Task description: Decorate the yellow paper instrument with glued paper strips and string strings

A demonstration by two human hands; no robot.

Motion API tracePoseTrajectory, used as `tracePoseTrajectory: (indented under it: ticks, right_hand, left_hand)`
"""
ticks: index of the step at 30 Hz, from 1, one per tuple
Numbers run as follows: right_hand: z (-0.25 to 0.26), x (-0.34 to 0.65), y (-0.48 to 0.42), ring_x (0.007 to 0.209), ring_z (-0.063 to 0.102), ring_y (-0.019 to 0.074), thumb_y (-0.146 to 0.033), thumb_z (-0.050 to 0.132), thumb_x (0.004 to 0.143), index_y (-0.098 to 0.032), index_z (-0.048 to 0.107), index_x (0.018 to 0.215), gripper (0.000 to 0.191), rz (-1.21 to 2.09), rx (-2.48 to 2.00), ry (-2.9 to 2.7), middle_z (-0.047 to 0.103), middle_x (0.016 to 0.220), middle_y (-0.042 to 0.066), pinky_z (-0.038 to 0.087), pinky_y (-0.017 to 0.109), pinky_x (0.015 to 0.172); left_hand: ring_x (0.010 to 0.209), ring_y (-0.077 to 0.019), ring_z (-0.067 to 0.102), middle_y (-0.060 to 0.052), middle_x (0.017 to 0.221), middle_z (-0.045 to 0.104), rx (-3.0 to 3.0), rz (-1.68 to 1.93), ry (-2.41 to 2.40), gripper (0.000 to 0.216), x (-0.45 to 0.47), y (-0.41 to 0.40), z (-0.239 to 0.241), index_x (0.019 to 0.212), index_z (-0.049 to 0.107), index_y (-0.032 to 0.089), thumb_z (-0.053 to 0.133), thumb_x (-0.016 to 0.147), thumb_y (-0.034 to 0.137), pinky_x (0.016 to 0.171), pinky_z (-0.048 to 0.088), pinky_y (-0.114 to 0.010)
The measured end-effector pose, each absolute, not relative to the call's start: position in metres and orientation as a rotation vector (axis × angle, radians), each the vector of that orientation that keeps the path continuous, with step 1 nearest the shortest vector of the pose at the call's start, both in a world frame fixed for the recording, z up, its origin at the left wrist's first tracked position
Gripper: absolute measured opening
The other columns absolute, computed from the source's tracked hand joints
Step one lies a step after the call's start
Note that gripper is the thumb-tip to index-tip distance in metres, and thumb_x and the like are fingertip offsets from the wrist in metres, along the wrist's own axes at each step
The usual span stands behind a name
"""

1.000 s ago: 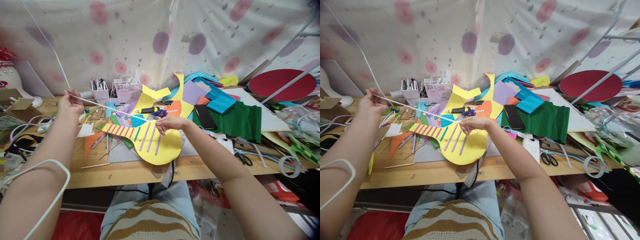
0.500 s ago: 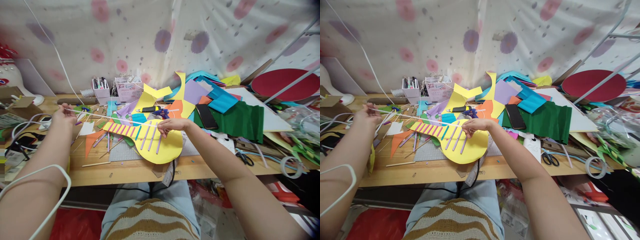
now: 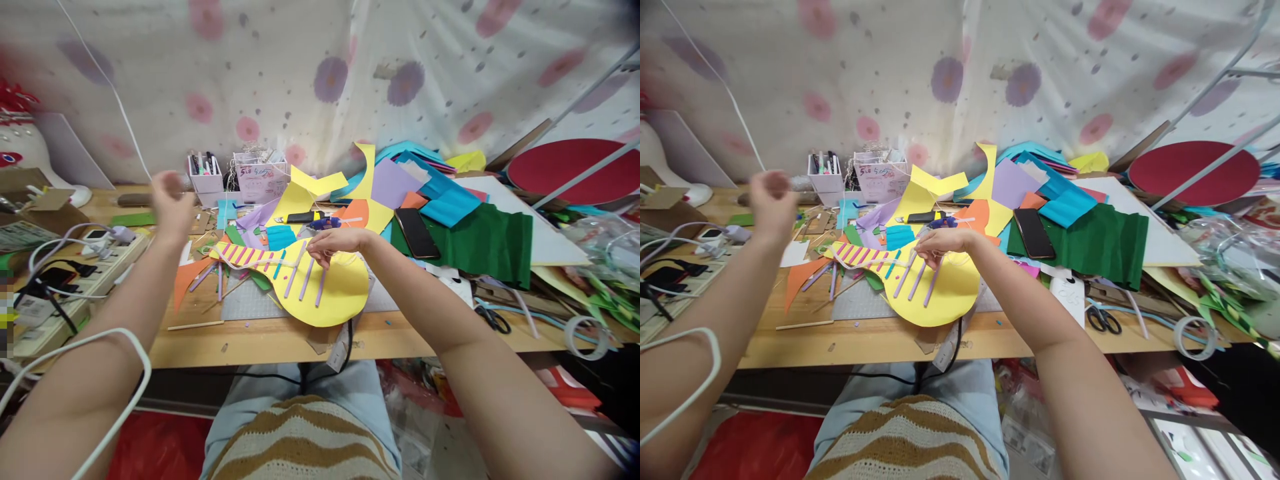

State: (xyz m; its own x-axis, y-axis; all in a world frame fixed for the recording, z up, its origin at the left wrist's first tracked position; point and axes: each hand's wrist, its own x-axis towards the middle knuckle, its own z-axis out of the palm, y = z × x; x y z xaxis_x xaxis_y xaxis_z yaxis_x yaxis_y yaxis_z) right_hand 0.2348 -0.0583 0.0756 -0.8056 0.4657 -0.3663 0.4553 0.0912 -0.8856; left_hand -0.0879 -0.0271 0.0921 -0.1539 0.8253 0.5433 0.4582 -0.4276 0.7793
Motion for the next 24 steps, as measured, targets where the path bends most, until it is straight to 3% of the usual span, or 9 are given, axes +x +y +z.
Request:
tracePoseTrajectory:
  ticks: [4, 7, 9, 12, 14, 19, 24]
  right_hand:
    - [0.080, 0.227, -0.054, 0.053, 0.054, 0.0092, -0.040, 0.046, 0.088, -0.014, 0.051, 0.066, 0.035, 1.791, -1.009, -2.319, 0.061, 0.056, 0.003, 0.039, 0.022, 0.056]
    - [0.080, 0.230, -0.053, 0.050, 0.052, 0.0088, -0.037, 0.046, 0.088, -0.013, 0.055, 0.069, 0.032, 1.751, -1.036, -2.279, 0.059, 0.052, 0.001, 0.037, 0.021, 0.052]
    - [0.079, 0.234, -0.053, 0.049, 0.052, 0.0092, -0.036, 0.046, 0.087, -0.013, 0.056, 0.071, 0.030, 1.762, -1.066, -2.257, 0.058, 0.050, 0.001, 0.037, 0.021, 0.051]
    - [0.074, 0.241, -0.055, 0.048, 0.053, 0.0091, -0.034, 0.046, 0.086, -0.014, 0.054, 0.067, 0.029, 1.797, -1.130, -2.215, 0.058, 0.049, 0.001, 0.038, 0.021, 0.049]
    - [0.069, 0.244, -0.057, 0.047, 0.052, 0.0086, -0.032, 0.048, 0.085, -0.014, 0.053, 0.064, 0.029, 1.816, -1.129, -2.187, 0.058, 0.050, 0.002, 0.037, 0.020, 0.048]
    - [0.052, 0.249, -0.058, 0.044, 0.050, 0.0083, -0.035, 0.052, 0.083, -0.013, 0.053, 0.063, 0.029, 1.910, -1.065, -2.028, 0.055, 0.050, 0.000, 0.038, 0.021, 0.045]
    - [0.042, 0.253, -0.056, 0.047, 0.050, 0.0080, -0.035, 0.057, 0.081, -0.013, 0.054, 0.067, 0.025, 2.077, -0.985, -1.895, 0.052, 0.050, -0.001, 0.038, 0.020, 0.045]
  left_hand:
    - [0.091, -0.0156, 0.060, -0.005, 0.094, 0.064, 1.898, 0.838, 1.078, 0.021, 0.011, -0.060, 0.086, 0.103, 0.050, 0.017, 0.047, 0.085, 0.028, 0.085, 0.045, -0.033]
    - [0.078, -0.0152, 0.062, -0.005, 0.087, 0.064, 1.942, 0.551, 1.005, 0.021, 0.054, -0.074, 0.072, 0.099, 0.048, 0.017, 0.036, 0.090, 0.031, 0.077, 0.048, -0.032]
    - [0.070, -0.0159, 0.061, -0.005, 0.081, 0.064, 1.969, 0.475, 1.027, 0.025, 0.066, -0.078, 0.065, 0.098, 0.047, 0.018, 0.030, 0.092, 0.035, 0.070, 0.048, -0.032]
    - [0.084, -0.0197, 0.061, -0.008, 0.091, 0.064, 2.130, 0.461, 1.086, 0.027, 0.068, -0.079, 0.064, 0.096, 0.048, 0.019, 0.028, 0.091, 0.037, 0.078, 0.047, -0.035]
    - [0.095, -0.0224, 0.060, -0.009, 0.102, 0.064, 2.222, 0.407, 1.114, 0.028, 0.066, -0.082, 0.065, 0.102, 0.048, 0.019, 0.029, 0.090, 0.037, 0.084, 0.045, -0.037]
    - [0.097, -0.0269, 0.061, -0.012, 0.112, 0.062, 2.438, 0.253, 1.108, 0.039, 0.062, -0.090, 0.059, 0.126, 0.037, 0.020, 0.031, 0.089, 0.033, 0.081, 0.045, -0.039]
    - [0.095, -0.0253, 0.062, -0.012, 0.110, 0.063, 2.483, 0.286, 1.069, 0.038, 0.061, -0.088, 0.046, 0.128, 0.033, 0.021, 0.028, 0.092, 0.032, 0.078, 0.046, -0.036]
